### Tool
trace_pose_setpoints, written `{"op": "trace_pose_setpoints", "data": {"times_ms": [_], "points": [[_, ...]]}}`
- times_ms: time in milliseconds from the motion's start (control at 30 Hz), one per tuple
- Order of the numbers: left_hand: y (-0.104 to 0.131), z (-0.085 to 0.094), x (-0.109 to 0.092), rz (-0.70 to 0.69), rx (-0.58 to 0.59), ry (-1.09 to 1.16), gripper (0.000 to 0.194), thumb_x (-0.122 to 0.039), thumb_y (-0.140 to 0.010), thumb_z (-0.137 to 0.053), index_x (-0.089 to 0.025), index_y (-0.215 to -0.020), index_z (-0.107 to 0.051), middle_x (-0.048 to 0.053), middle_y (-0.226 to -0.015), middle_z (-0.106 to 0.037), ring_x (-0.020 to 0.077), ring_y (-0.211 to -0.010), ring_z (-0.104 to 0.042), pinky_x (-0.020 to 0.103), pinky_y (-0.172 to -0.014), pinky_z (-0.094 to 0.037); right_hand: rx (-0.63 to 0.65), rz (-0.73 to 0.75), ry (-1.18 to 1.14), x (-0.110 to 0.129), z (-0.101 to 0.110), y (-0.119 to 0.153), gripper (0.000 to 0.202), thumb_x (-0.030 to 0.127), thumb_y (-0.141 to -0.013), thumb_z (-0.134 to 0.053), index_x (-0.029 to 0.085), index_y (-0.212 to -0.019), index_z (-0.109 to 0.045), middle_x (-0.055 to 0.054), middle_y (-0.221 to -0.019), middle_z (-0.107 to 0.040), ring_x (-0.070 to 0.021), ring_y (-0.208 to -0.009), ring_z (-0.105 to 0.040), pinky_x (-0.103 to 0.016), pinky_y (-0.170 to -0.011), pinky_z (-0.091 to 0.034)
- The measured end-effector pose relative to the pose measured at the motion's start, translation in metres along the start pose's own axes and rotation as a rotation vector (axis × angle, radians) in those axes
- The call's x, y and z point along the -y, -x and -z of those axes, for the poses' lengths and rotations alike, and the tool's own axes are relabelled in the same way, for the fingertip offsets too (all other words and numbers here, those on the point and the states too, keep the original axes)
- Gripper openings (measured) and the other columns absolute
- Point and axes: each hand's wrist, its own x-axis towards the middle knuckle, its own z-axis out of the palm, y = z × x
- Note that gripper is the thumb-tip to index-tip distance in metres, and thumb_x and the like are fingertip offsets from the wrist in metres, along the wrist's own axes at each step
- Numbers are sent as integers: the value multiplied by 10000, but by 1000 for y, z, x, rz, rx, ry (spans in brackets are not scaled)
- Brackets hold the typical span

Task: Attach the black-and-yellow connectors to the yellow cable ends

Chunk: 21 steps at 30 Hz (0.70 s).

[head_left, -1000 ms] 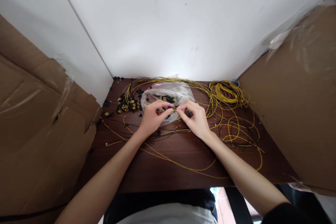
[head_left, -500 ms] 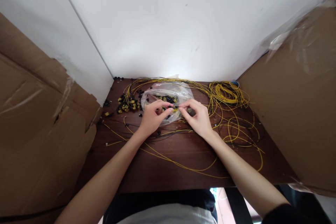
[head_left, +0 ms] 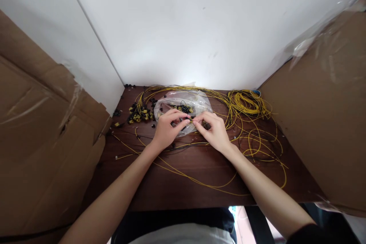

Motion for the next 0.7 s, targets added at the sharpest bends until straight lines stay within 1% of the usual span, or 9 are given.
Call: {"op": "trace_pose_setpoints", "data": {"times_ms": [100, 233, 333, 467, 567, 700], "points": [[0, 0, 0, 3, -7, -4, 147, -234, -777, -633, -148, -871, -705, 48, -784, -627, 116, -655, -519, 235, -593, -407, 9, 4, 0, 1, 0, 0, 107, 229, -842, -550, 199, -771, -624, -2, -734, -629, -152, -714, -571, -305, -730, -399], [0, -1, 3, 68, -13, 45, 156, -249, -776, -633, -140, -863, -703, 39, -763, -626, 102, -604, -493, 230, -560, -390, 10, 0, 13, 0, 0, 0, 111, 228, -840, -549, 195, -762, -620, -1, -728, -630, -153, -719, -573, -304, -736, -389], [0, -2, 4, 126, -35, 113, 167, -268, -772, -634, -144, -859, -705, 51, -814, -665, 118, -654, -544, 230, -577, -415, 11, 3, 24, 0, 1, -1, 113, 215, -838, -543, 186, -751, -609, -2, -719, -628, -150, -715, -570, -302, -738, -377], [0, -2, 4, 181, -68, 155, 177, -288, -755, -648, -147, -841, -712, 57, -813, -692, 152, -729, -599, 239, -626, -455, 38, 26, 52, 1, 4, -2, 97, 183, -808, -553, 184, -717, -583, 5, -709, -632, -152, -722, -567, -306, -748, -359], [0, -2, 4, 185, -66, 157, 189, -300, -748, -652, -150, -846, -713, 62, -834, -698, 159, -734, -612, 242, -625, -468, 54, 40, 79, 1, 4, -2, 79, 183, -802, -563, 188, -725, -584, 6, -726, -640, -161, -753, -561, -313, -762, -349], [1, -3, 4, 170, -47, 136, 191, -297, -745, -654, -146, -846, -712, 66, -844, -705, 156, -716, -614, 243, -615, -471, 34, 54, 114, 1, 2, -1, 73, 251, -834, -565, 203, -803, -610, 0, -775, -653, -178, -801, -548, -324, -774, -336]]}}
